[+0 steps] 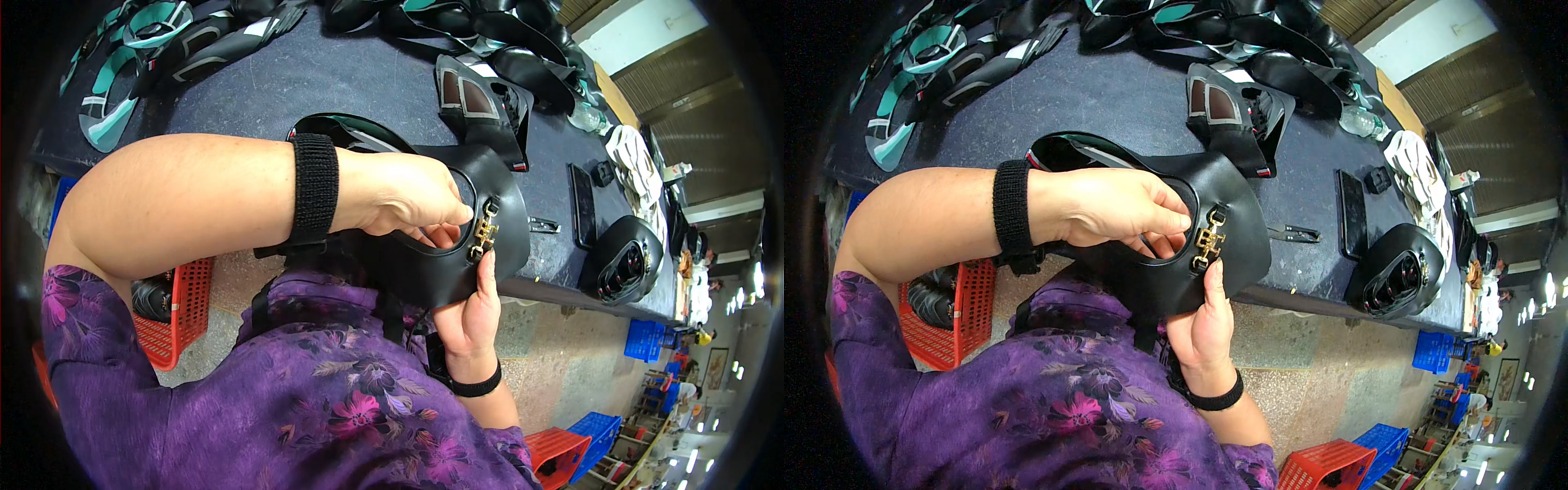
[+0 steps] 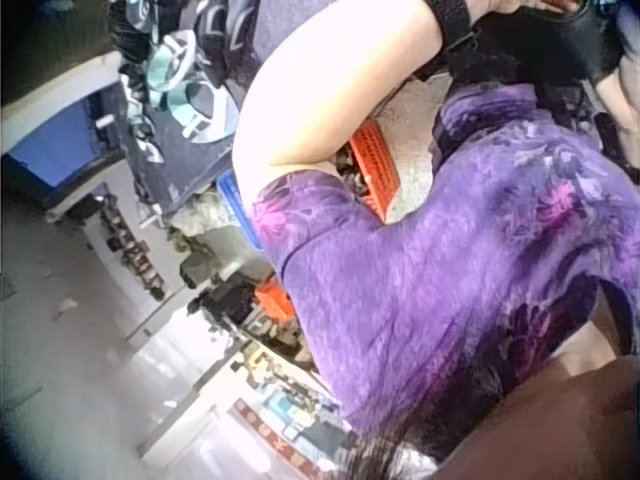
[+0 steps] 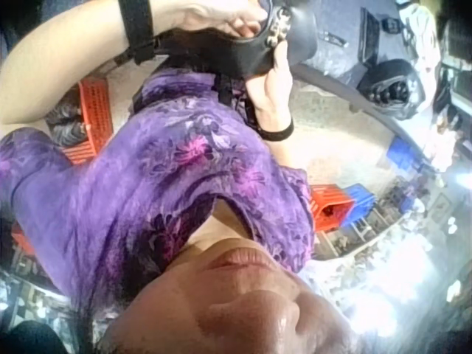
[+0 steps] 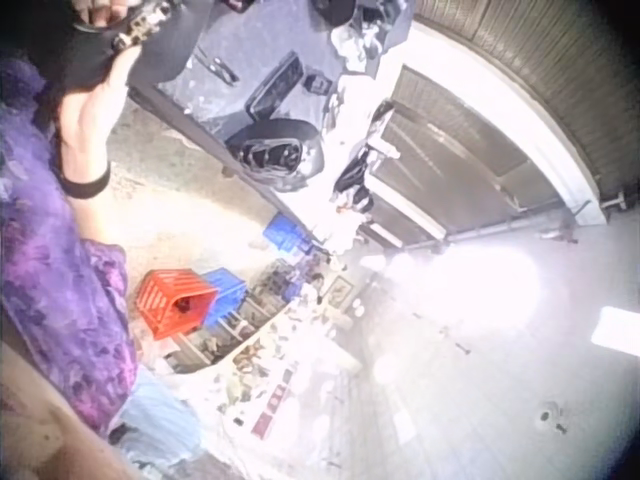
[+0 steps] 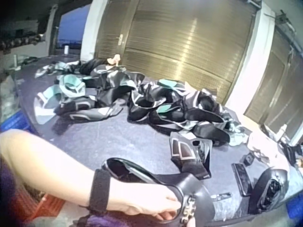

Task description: Manually assembling and preparing leather shoe components at a workstation.

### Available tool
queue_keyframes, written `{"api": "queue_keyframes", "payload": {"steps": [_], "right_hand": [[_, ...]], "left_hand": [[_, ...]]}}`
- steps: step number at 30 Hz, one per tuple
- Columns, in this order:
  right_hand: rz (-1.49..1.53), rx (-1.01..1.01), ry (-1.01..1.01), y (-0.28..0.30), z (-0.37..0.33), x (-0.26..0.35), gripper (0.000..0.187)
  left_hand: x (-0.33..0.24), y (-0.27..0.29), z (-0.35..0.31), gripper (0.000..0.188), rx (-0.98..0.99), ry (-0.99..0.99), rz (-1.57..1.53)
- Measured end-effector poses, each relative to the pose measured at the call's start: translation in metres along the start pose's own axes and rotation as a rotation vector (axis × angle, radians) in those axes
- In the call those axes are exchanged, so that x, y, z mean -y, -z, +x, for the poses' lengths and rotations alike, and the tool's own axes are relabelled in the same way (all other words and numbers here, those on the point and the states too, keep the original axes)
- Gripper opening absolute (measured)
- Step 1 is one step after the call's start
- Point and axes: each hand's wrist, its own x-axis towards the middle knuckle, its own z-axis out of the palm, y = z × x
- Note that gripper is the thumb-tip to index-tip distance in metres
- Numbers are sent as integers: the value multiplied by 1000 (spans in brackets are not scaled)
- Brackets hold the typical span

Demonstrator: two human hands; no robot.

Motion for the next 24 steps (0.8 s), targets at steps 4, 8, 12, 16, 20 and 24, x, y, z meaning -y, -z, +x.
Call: {"api": "queue_keyframes", "payload": {"steps": [4,8,12,16,20,24], "right_hand": [[-107,12,37,-1,-3,-2,54],[-106,-27,18,9,-9,-5,53],[-213,16,-8,23,-18,-8,57],[-218,125,3,59,-31,19,73],[-353,277,-174,48,1,75,65],[-545,215,-396,19,9,67,34]], "left_hand": [[0,-6,2,18,7,-65,15],[9,-5,2,18,-31,-111,23],[12,-9,-5,19,-65,-153,190],[12,-14,-15,17,-73,-103,314],[16,-13,-25,16,-12,-87,484],[24,-15,-38,15,-9,-253,695]]}}
